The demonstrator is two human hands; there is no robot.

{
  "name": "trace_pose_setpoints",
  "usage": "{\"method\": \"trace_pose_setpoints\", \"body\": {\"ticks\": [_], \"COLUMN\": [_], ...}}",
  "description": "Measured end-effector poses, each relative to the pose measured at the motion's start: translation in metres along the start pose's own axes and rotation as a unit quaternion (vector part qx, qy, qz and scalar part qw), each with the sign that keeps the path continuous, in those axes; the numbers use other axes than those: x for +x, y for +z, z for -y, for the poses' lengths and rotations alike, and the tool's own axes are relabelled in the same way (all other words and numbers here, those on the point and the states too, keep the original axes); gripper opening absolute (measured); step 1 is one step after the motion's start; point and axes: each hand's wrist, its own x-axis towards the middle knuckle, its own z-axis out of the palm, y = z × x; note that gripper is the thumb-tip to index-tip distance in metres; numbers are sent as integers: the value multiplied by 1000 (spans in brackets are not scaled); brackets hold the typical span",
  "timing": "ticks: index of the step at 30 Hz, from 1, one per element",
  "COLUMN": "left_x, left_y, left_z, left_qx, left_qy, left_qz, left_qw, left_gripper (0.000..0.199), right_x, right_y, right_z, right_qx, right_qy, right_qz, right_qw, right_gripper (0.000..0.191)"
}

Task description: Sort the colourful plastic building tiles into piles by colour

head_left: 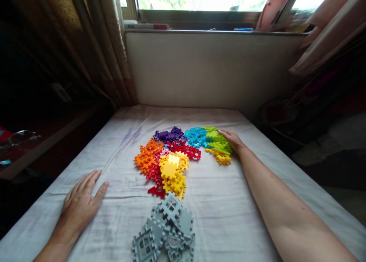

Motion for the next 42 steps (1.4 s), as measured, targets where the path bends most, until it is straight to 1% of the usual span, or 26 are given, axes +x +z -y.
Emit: {"method": "trace_pose_setpoints", "body": {"ticks": [2, 4, 8, 10, 11, 12, 13, 14, 15, 16, 17, 18, 19, 20, 21, 22, 23, 25, 27, 28, 31, 34, 36, 38, 40, 42], "left_x": [0, -1, -2, -3, -4, -4, -5, -5, -6, -6, -6, -7, -7, -7, -7, -8, -8, -8, -8, -8, -6, -4, -3, -2, 0, 2], "left_y": [0, 0, 1, 2, 3, 3, 4, 4, 4, 4, 4, 4, 4, 3, 3, 2, 2, 2, 1, 1, 1, -1, -2, -4, -6, -9], "left_z": [-2, -4, -6, -6, -6, -6, -6, -6, -7, -8, -9, -9, -10, -10, -11, -11, -11, -11, -11, -11, -13, -15, -17, -20, -22, -24], "left_qx": [-10, -17, -24, -22, -20, -17, -14, -11, -8, -5, -3, 0, 2, 3, 4, 5, 5, 4, 3, 3, -1, -9, -12, -15, -18, -26], "left_qy": [-2, -4, 9, 13, 14, 13, 13, 13, 12, 12, 13, 13, 14, 14, 13, 12, 11, 11, 10, 9, 7, 8, 3, -4, -9, -11], "left_qz": [-3, -9, -24, -28, -29, -29, -29, -30, -31, -33, -33, -34, -33, -30, -28, -25, -23, -19, -20, -20, -17, -12, -4, 7, 20, 30], "left_qw": [1000, 1000, 999, 999, 999, 999, 999, 999, 999, 999, 999, 999, 999, 999, 1000, 1000, 1000, 1000, 1000, 1000, 1000, 1000, 1000, 1000, 1000, 999], "left_gripper": [61, 61, 61, 62, 61, 61, 61, 60, 59, 59, 58, 57, 57, 56, 56, 55, 55, 55, 55, 55, 57, 59, 57, 56, 56, 56], "right_x": [-14, -32, -74, -86, -86, -81, -72, -59, -43, -26, -10, 4, 16, 25, 30, 31, 30, 22, 11, 4, -20, -50, -72, -96, -121, -146], "right_y": [22, 44, 84, 98, 103, 106, 108, 109, 110, 112, 114, 119, 125, 133, 142, 153, 165, 186, 201, 205, 203, 186, 173, 160, 147, 131], "right_z": [20, 42, 86, 105, 112, 117, 120, 121, 120, 117, 113, 109, 106, 104, 103, 104, 107, 119, 135, 144, 170, 194, 208, 220, 228, 232], "right_qx": [49, 70, 91, 99, 99, 95, 85, 68, 42, -4, -57, -91, -115, -131, -138, -139, -138, -133, -135, -142, -173, -193, -195, -199, -203, -202], "right_qy": [7, -2, -59, -100, -118, -129, -133, -124, -104, -74, -27, 22, 60, 88, 99, 92, 71, 1, -62, -80, -115, -158, -183, -206, -212, -212], "right_qz": [58, 111, 208, 260, 273, 270, 248, 208, 153, 92, 34, -6, -22, -20, -3, 23, 52, 125, 210, 250, 342, 409, 419, 407, 401, 409], "right_qw": [997, 991, 972, 955, 950, 949, 956, 968, 982, 993, 997, 996, 991, 987, 985, 986, 987, 983, 966, 954, 916, 878, 868, 868, 868, 864], "right_gripper": [45, 48, 53, 54, 54, 54, 54, 53, 53, 51, 49, 50, 52, 55, 57, 57, 56, 48, 38, 34, 28, 25, 25, 25, 25, 24]}}
